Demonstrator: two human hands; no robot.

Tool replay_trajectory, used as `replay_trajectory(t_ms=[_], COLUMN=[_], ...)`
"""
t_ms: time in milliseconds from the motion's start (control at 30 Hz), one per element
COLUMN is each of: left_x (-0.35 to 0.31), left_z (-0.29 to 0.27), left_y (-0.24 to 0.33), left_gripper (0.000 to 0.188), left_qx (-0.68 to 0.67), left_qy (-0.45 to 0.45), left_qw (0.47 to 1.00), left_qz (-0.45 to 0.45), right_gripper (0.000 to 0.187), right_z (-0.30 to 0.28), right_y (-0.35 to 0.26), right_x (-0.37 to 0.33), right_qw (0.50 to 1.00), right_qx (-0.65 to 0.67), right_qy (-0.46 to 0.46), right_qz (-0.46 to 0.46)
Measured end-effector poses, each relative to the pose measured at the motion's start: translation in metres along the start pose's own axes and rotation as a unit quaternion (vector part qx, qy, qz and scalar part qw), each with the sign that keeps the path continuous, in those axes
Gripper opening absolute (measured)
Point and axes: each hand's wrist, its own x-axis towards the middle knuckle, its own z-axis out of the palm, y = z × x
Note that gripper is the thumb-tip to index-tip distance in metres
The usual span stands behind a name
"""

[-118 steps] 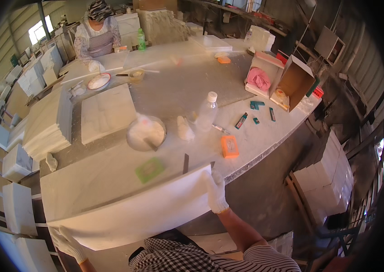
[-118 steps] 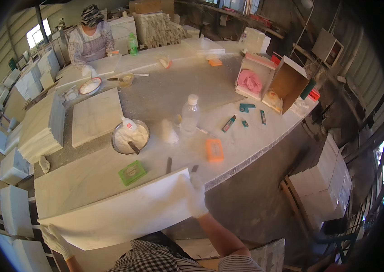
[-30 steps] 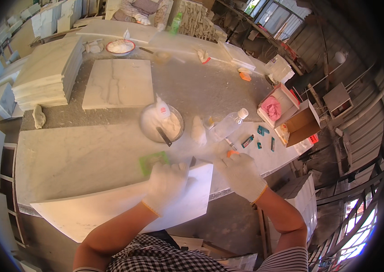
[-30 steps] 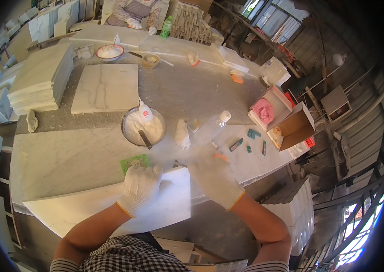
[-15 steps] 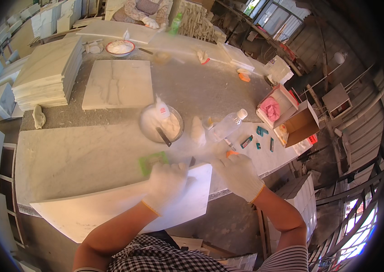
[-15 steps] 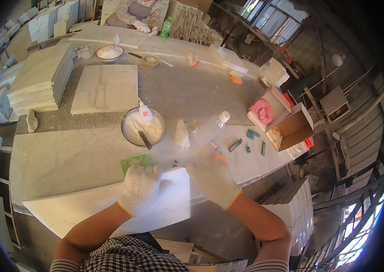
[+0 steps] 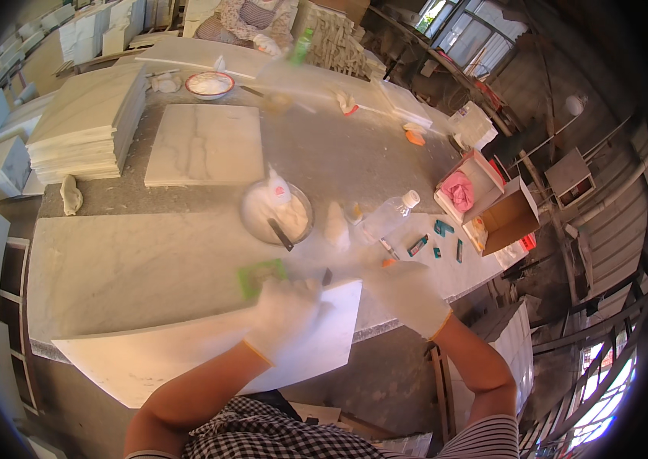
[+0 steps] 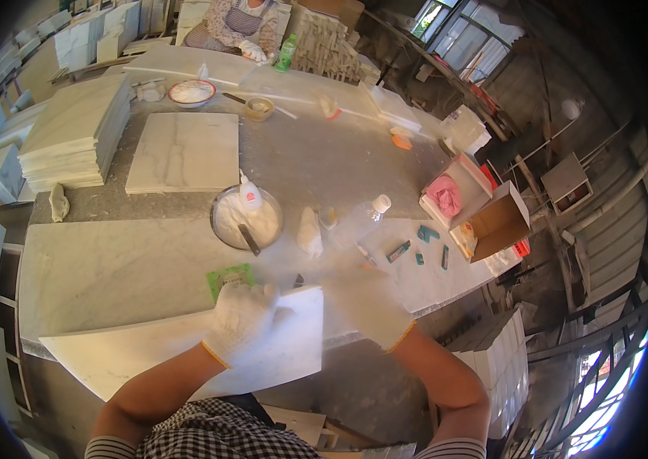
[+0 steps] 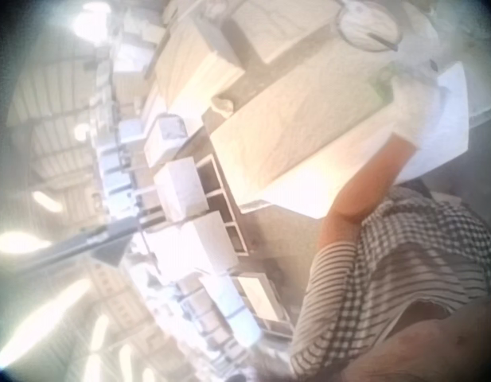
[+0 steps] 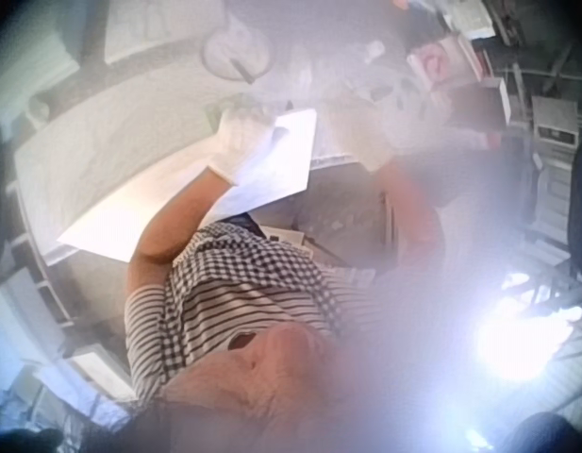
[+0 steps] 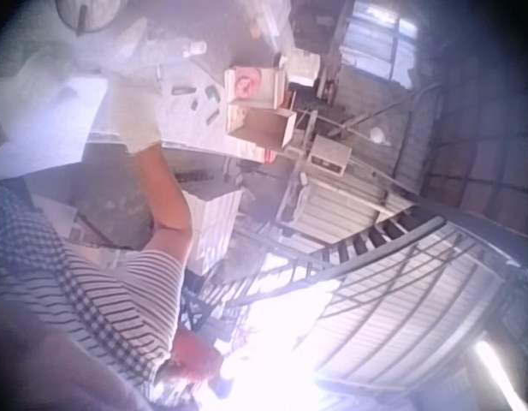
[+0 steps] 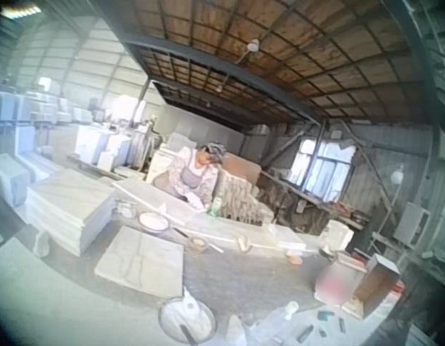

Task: The person wipes a white rectangular panel with a green sponge, repeatedly dipping the sponge into a small bowl of liquid. They flip the panel to clean both sides and place it on a nearby rack. The person then picks up another panel and repeats the wiping process.

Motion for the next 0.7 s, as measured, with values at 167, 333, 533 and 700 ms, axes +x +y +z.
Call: replay_trajectory(t_ms=[167, 333, 533, 700], left_x=[0.001, 0.001, 0.0, 0.0], left_z=[0.001, 0.002, 0.0, -0.002], left_y=[0.0, 0.002, 0.003, 0.002], left_gripper=[0.039, 0.039, 0.039, 0.039], left_qx=[0.012, 0.034, 0.03, 0.002], left_qy=[0.007, -0.003, 0.005, 0.02], left_qw=[1.0, 0.999, 0.999, 1.0], left_qz=[0.004, -0.001, -0.007, -0.01], right_gripper=[0.024, 0.028, 0.03, 0.03], right_z=[-0.001, 0.026, 0.046, 0.054], right_y=[0.042, 0.063, 0.059, 0.056], right_x=[0.005, 0.036, 0.072, 0.076], right_qw=[0.969, 0.88, 0.769, 0.716], right_qx=[0.234, 0.435, 0.547, 0.593], right_qy=[-0.076, -0.187, -0.33, -0.366], right_qz=[0.029, 0.026, 0.035, 0.044])
